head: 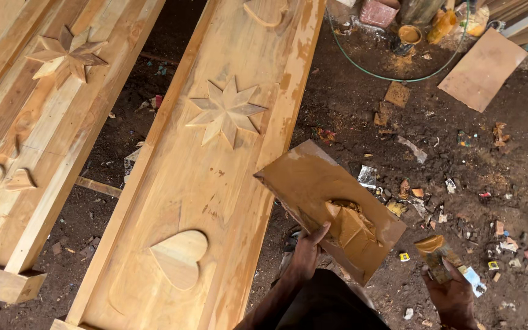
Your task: The person uses a putty knife to apply a brown filler paste onto a wooden panel featuring carved star and heart designs. They spread the filler into the carved recesses and smooth the surface, working on multiple panels in an outdoor workshop setting.
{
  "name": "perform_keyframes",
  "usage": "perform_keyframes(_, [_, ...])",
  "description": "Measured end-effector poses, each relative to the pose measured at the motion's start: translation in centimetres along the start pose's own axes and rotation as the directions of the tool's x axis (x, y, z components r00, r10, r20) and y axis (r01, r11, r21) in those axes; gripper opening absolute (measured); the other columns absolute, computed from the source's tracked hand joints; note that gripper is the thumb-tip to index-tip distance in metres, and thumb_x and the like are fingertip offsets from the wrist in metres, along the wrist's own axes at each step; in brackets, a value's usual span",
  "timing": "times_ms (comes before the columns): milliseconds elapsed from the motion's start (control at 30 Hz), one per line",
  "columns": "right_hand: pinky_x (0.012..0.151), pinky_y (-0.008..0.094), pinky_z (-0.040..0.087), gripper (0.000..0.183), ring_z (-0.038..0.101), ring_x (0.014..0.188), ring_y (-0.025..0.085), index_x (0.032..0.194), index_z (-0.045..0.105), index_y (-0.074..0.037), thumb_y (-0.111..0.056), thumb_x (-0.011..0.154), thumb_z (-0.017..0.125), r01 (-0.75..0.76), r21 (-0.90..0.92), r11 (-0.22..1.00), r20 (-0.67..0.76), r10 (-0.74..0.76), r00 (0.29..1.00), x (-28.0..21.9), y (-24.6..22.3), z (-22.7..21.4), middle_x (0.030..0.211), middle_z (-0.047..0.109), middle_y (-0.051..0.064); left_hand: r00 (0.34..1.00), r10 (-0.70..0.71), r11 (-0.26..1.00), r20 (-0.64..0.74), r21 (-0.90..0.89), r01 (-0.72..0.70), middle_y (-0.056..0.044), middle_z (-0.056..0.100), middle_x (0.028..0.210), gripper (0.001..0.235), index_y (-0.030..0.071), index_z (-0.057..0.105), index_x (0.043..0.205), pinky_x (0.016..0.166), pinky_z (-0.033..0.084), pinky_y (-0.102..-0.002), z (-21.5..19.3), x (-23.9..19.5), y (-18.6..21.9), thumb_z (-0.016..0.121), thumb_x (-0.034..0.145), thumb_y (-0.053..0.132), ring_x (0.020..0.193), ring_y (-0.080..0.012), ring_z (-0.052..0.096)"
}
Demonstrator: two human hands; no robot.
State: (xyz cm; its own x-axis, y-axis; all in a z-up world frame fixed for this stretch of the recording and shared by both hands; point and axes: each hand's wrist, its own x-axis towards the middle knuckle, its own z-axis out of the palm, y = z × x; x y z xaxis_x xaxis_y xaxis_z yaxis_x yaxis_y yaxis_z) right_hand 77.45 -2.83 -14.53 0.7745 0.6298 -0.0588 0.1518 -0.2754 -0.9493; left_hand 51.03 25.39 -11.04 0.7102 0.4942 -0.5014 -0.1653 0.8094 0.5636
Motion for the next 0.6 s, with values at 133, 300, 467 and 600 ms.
perform_keyframes(133, [0.102, 0.044, 0.047, 0.026, 0.065, 0.115, 0.025, 0.129, 0.061, -0.005, -0.025, 0.113, 0.057, -0.33, 0.716, 0.616, 0.061, 0.415, 0.908, 8.5, -1.3, -0.8, 0.126, 0.07, 0.011, 0.992, 0.129, 0.991, 0.009, 0.025, -0.129, -0.01, 0.073, 0.117, 0.055, -0.001, 0.062, 0.132, 0.09, 0.056, -0.035, 3.4, 4.8, 3.5, 0.07, 0.095, 0.039, 0.104, -0.0191, 0.07])
perform_keyframes(300, [0.104, 0.043, 0.047, 0.03, 0.066, 0.12, 0.023, 0.136, 0.062, -0.008, -0.024, 0.11, 0.059, -0.386, 0.75, 0.538, 0.15, 0.431, 0.89, 20.0, -0.6, -1.6, 0.133, 0.07, 0.007, 0.988, 0.118, 0.989, -0.095, -0.075, -0.125, -0.012, 0.073, 0.115, 0.052, -0.005, 0.064, 0.13, 0.086, 0.057, -0.039, 6.3, 11.2, 4.8, 0.071, 0.097, 0.034, 0.098, -0.0228, 0.07])
perform_keyframes(467, [0.096, 0.044, 0.05, 0.032, 0.065, 0.111, 0.023, 0.134, 0.064, -0.014, -0.027, 0.105, 0.067, -0.471, 0.701, 0.535, 0.205, 0.481, 0.852, 32.2, 0.7, -0.9, 0.127, 0.07, 0.003, 0.952, 0.149, 0.982, -0.269, -0.074, -0.174, -0.012, 0.076, 0.112, 0.05, -0.003, 0.064, 0.127, 0.084, 0.059, -0.038, 9.4, 17.0, 5.7, 0.07, 0.095, 0.034, 0.097, -0.0234, 0.073])
perform_keyframes(600, [0.086, 0.038, 0.052, 0.036, 0.065, 0.109, 0.021, 0.129, 0.068, -0.016, -0.019, 0.094, 0.075, -0.521, 0.689, 0.503, 0.303, 0.453, 0.839, 42.7, 1.1, 0.1, 0.123, 0.073, 0.002, 0.89, 0.215, 0.952, -0.402, -0.116, -0.283, -0.012, 0.075, 0.11, 0.047, -0.003, 0.064, 0.126, 0.078, 0.061, -0.038, 12.4, 21.7, 6.4, 0.069, 0.094, 0.031, 0.093, -0.0227, 0.073])
